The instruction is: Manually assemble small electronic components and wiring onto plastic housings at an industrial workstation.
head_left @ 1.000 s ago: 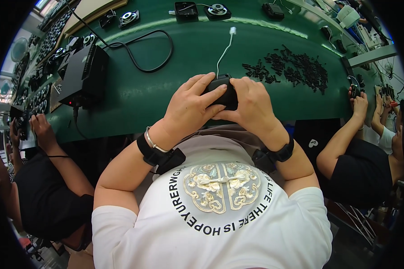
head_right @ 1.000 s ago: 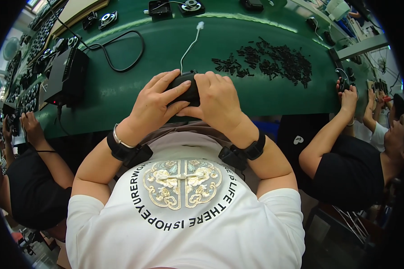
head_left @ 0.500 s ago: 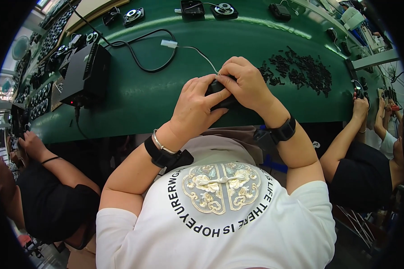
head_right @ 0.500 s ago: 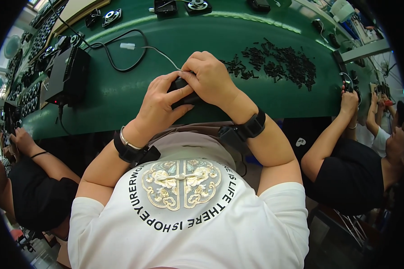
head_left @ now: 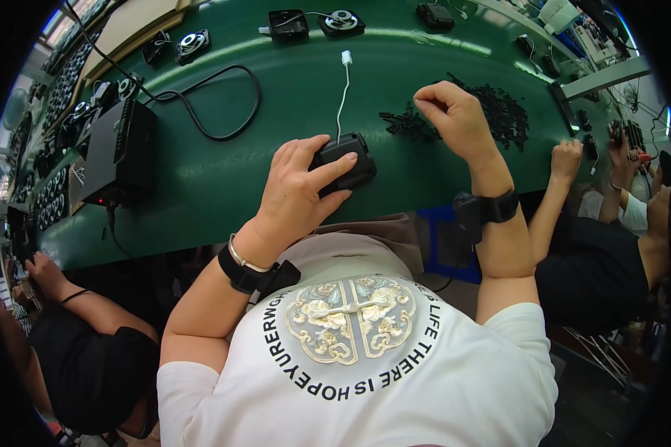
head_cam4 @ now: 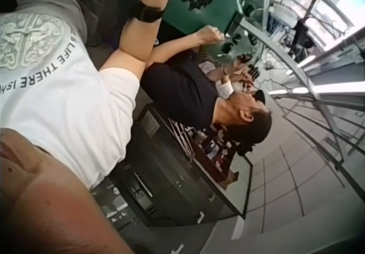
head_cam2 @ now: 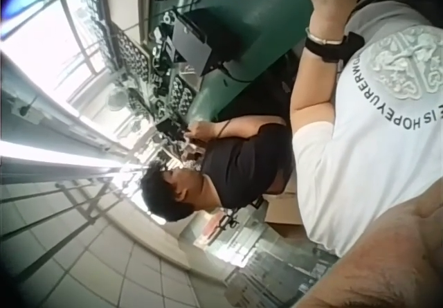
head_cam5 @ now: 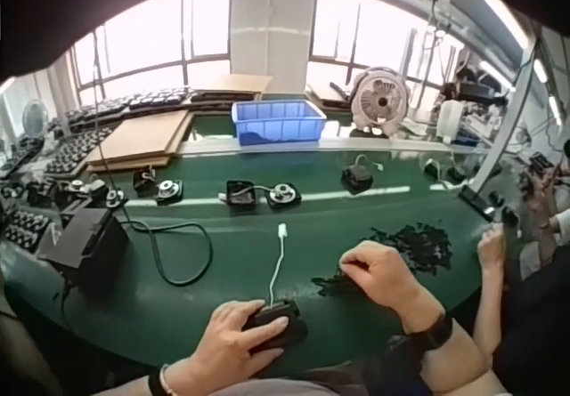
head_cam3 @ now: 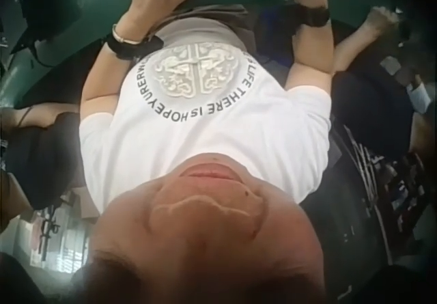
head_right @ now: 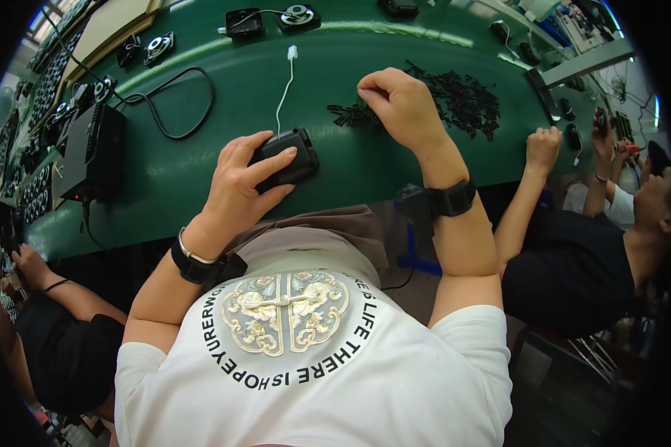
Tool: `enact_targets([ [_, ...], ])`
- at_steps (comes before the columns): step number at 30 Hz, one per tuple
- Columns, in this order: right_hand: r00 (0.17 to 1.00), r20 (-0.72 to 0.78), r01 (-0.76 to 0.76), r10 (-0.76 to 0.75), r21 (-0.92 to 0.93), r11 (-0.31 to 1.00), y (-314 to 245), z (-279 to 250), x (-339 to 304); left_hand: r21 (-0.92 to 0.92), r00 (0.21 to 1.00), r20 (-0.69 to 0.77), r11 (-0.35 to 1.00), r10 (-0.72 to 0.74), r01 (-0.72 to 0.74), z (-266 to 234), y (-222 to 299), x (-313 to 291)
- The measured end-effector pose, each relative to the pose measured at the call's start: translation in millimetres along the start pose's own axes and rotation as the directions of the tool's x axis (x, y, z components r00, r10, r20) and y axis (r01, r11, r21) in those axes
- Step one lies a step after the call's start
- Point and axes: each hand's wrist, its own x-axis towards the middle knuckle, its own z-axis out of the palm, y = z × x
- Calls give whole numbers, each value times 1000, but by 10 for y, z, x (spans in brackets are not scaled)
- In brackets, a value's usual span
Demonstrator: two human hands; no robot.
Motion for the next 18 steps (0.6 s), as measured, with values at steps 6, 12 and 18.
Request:
enact_targets([
  [6, 995, 73, 88, -74, -227, 970, 51, 267, 80, -78, 998, 55, 997, -24, 29, -54, -45, -33],
  [12, 979, 178, 158, -99, -355, 922, 82, 366, 182, -116, 998, 66, 993, -17, 25, -63, -38, -55],
  [18, 926, 320, 320, -202, -381, 867, 78, 340, 309, -112, 997, 65, 993, -30, 38, -68, -14, -35],
])
